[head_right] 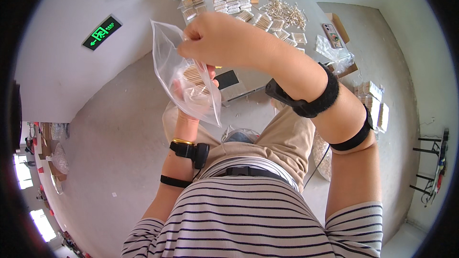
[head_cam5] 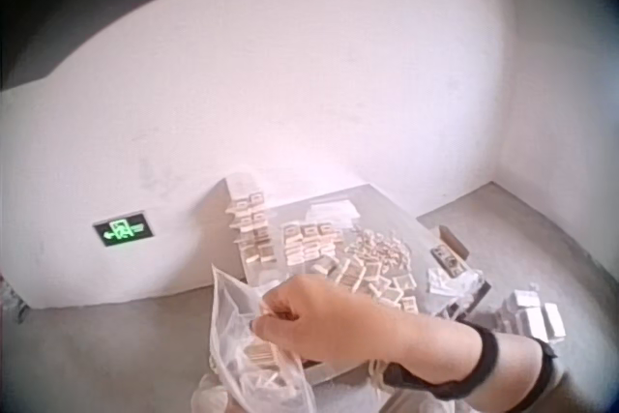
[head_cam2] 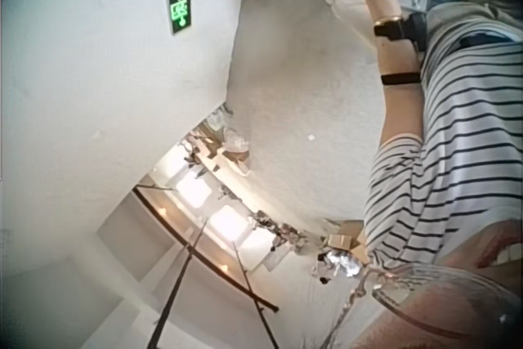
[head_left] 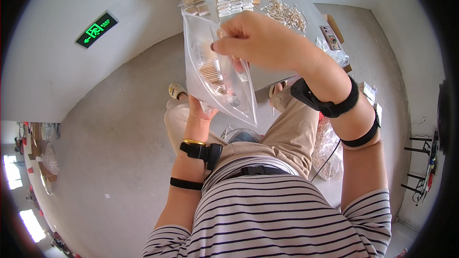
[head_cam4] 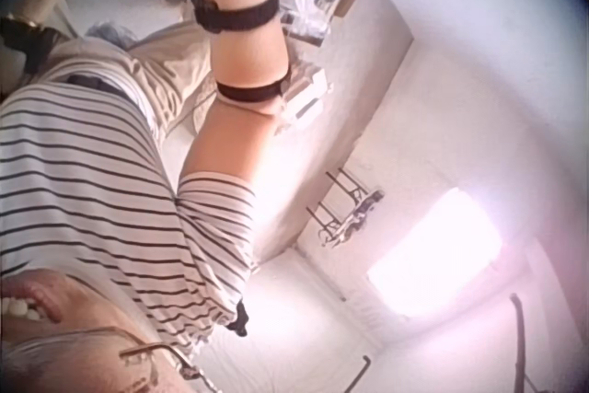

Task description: The person packs cotton swabs into small plastic bags, seals them, and stacks them on a table. They then place multiple sealed packs into a larger clear plastic bag.

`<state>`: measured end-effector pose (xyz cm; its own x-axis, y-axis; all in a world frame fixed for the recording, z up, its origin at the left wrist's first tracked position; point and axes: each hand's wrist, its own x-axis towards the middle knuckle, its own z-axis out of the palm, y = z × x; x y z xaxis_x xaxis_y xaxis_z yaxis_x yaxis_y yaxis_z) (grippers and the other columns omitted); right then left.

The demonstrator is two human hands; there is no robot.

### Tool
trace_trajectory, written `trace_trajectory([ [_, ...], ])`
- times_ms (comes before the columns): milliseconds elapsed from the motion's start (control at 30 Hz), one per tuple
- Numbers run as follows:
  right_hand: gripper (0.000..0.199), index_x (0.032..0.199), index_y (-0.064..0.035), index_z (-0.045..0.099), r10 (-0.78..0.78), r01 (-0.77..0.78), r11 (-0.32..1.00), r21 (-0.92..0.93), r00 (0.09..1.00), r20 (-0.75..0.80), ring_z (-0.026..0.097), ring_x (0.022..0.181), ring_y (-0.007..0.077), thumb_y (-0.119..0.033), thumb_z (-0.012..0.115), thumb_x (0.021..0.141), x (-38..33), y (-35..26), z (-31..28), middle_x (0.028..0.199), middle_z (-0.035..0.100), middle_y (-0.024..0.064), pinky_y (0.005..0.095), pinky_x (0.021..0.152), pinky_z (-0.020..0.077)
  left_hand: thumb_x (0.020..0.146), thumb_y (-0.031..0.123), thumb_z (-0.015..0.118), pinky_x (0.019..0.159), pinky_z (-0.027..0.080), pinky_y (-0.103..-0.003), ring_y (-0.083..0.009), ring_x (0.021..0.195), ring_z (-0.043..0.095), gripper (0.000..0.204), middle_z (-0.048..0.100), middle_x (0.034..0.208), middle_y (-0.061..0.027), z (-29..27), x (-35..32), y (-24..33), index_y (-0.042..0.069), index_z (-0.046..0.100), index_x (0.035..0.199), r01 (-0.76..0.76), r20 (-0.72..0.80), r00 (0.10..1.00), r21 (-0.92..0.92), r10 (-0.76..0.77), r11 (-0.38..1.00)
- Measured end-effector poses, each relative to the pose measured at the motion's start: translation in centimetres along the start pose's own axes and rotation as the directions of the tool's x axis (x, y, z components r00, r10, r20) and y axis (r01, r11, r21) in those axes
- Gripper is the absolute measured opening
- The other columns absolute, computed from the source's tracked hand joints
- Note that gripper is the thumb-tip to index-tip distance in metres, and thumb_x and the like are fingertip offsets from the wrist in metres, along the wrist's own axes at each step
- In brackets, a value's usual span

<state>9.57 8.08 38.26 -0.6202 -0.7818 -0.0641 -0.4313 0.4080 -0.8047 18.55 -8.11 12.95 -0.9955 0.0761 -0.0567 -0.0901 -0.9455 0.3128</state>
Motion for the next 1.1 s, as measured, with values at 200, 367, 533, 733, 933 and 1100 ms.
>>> trace_trajectory([
  [200, 0.035, 0.066, -0.0044, 0.058, -0.006, 0.031, 0.976, 0.216, 0.993, -0.115, 0.06, 0.061, 0.0116, -0.027, 0.061, 0.092, 0.9, -0.6, -1.5, 0.062, 0.063, 0.0045, 0.0275, 0.063, 0.0443, 0.068, 0.073, 0.078, 0.1, 0.05, -0.048, -0.0275, 0.105, 0.06, 0.115, 0.058, 0.113, -0.0114, -1.0, -0.7, -0.3, 0.015, 0.033, 0.156, 0.173, 0.147, 0.978, -0.183, -0.147, 0.968],
  [367, 0.036, 0.064, -0.0059, 0.055, 0.029, -0.017, 0.987, 0.157, 0.997, -0.076, 0.056, 0.062, 0.0098, -0.027, 0.06, 0.092, 1.3, -1.1, -1.9, 0.064, 0.065, 0.0039, 0.0277, 0.064, 0.0421, 0.068, 0.076, 0.076, 0.106, 0.047, -0.05, -0.0317, 0.114, 0.059, 0.124, 0.06, 0.12, -0.0154, 2.1, -1.2, -0.4, 0.015, 0.021, 0.161, 0.079, 0.06, 0.996, -0.104, -0.073, 0.991],
  [533, 0.036, 0.065, -0.0063, 0.059, -0.002, 0.006, 0.994, 0.106, 0.999, -0.043, 0.054, 0.062, 0.0085, -0.029, 0.061, 0.093, 1.8, -0.6, -1.0, 0.065, 0.066, 0.003, 0.0269, 0.062, 0.0415, 0.08, 0.066, 0.071, 0.107, 0.047, -0.053, -0.0339, 0.125, 0.057, 0.097, 0.058, 0.135, -0.0147, 1.3, -0.7, 0.0, 0.015, 0.034, 0.155, 0.038, 0.095, 0.995, -0.197, -0.019, 0.98],
  [733, 0.034, 0.073, -0.0038, 0.062, 0.041, -0.031, 0.997, 0.064, 0.984, -0.17, 0.052, 0.059, 0.0093, -0.03, 0.066, 0.093, 1.1, 1.3, -1.9, 0.066, 0.064, 0.0028, 0.0282, 0.059, 0.041, 0.091, 0.049, 0.068, 0.106, 0.049, -0.05, -0.0303, 0.127, 0.057, 0.069, 0.059, 0.139, -0.0095, 1.9, 0.0, 1.2, 0.016, 0.047, 0.148, -0.067, 0.073, 0.994, -0.112, 0.075, 0.992],
  [933, 0.032, 0.08, 0.0004, 0.058, -0.136, -0.096, 0.875, -0.475, 0.892, -0.431, 0.055, 0.061, 0.0104, -0.026, 0.07, 0.094, -2.8, 3.1, -2.8, 0.066, 0.059, 0.003, 0.03, 0.056, 0.0408, 0.096, 0.053, 0.061, 0.104, 0.051, -0.048, -0.0319, 0.127, 0.055, 0.072, 0.058, 0.135, -0.0093, 1.0, -0.6, 2.7, 0.014, 0.04, 0.152, -0.13, 0.038, 0.991, 0.068, 0.128, 0.989],
  [1100, 0.016, 0.105, 0.0017, 0.068, 0.003, -0.007, 0.999, -0.035, 0.993, -0.119, 0.066, 0.085, 0.0169, -0.011, 0.064, 0.097, -5.1, 6.0, -3.9, 0.095, 0.071, 0.0074, 0.0304, 0.077, 0.0534, 0.102, 0.053, 0.052, 0.101, 0.053, -0.049, -0.0331, 0.126, 0.055, 0.069, 0.055, 0.139, -0.0122, 2.4, -0.5, 2.2, 0.012, 0.034, 0.155, -0.161, -0.009, 0.986, 0.223, 0.167, 0.961],
])
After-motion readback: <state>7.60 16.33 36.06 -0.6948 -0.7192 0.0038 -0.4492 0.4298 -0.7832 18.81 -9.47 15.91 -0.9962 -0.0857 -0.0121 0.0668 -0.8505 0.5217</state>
